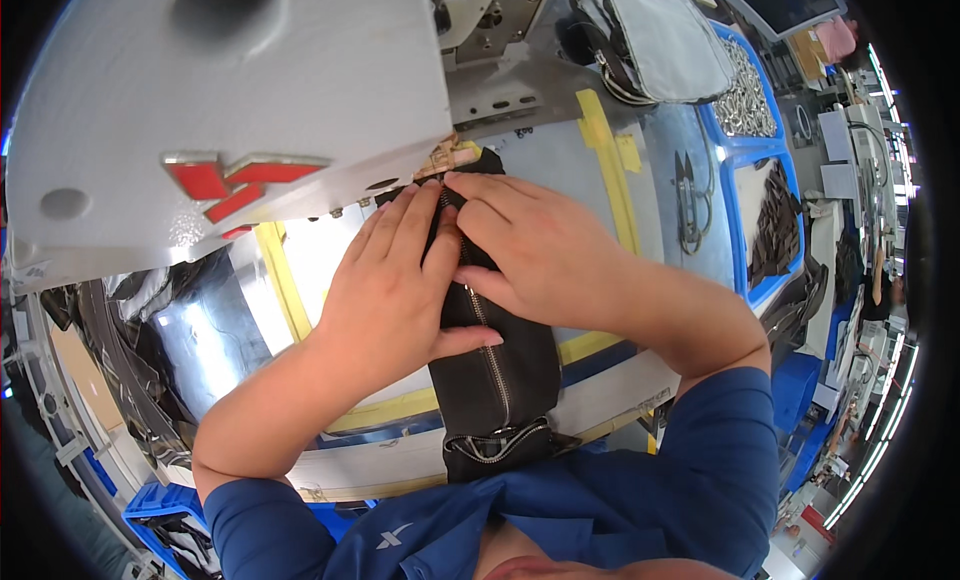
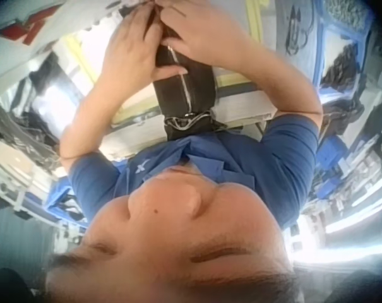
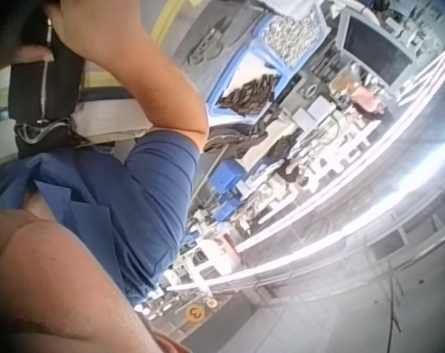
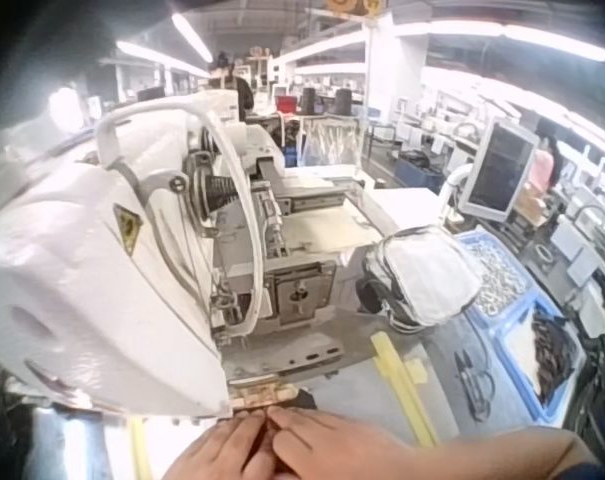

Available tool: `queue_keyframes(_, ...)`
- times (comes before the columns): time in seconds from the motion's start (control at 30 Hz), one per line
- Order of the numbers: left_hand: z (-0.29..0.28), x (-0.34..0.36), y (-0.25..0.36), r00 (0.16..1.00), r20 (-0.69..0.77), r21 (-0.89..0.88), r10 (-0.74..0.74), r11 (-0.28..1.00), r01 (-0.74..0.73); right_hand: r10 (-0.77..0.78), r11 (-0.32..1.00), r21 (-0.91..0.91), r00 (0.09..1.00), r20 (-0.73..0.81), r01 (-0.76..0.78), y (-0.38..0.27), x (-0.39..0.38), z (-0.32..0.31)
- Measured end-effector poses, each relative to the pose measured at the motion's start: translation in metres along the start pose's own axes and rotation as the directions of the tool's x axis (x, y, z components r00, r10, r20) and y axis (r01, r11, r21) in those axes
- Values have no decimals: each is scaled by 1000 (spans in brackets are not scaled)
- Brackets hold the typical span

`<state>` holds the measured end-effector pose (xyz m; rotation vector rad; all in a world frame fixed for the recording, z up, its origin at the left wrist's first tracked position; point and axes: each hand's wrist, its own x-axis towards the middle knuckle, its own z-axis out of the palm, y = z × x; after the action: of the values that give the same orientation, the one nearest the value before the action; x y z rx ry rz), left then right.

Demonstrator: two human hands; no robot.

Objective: The person sews a zipper onto a small pouch using an industrial sewing machine. They repeatedly align the zipper, guide the pouch under the needle, and stitch along the edges. The person handles multiple pouches, placing finished ones aside and picking up new ones to continue the process.

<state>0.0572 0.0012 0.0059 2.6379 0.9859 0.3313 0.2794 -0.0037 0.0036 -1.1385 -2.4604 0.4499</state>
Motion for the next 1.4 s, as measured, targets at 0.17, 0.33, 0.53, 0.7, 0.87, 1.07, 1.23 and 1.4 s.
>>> queue_keyframes(0.17,2,-2,1,1000,-17,12,7,1000,-6,-14,1000,21,1000,7,14,1,-1,3)
queue_keyframes(0.33,2,-2,1,1000,-17,5,3,1000,-3,-20,999,-31,999,49,22,1,-2,2)
queue_keyframes(0.53,2,-2,0,1000,-19,9,3,1000,-3,-6,999,-45,999,46,8,-1,-1,1)
queue_keyframes(0.7,4,-5,0,1000,-20,26,-7,1000,8,-13,998,-63,1000,23,15,-4,0,0)
queue_keyframes(0.87,4,-2,-1,1000,-8,29,16,999,-16,-2,999,-49,1000,4,2,1,0,-5)
queue_keyframes(1.07,9,-10,-2,1000,-17,104,25,994,-23,205,975,-50,968,-146,-214,10,-3,-69)
queue_keyframes(1.23,9,-7,3,1000,12,117,13,993,-14,438,769,-185,716,-544,-612,83,-58,-156)
queue_keyframes(1.4,11,-6,6,999,0,132,40,990,-40,839,307,-214,370,-398,-927,183,-187,-209)
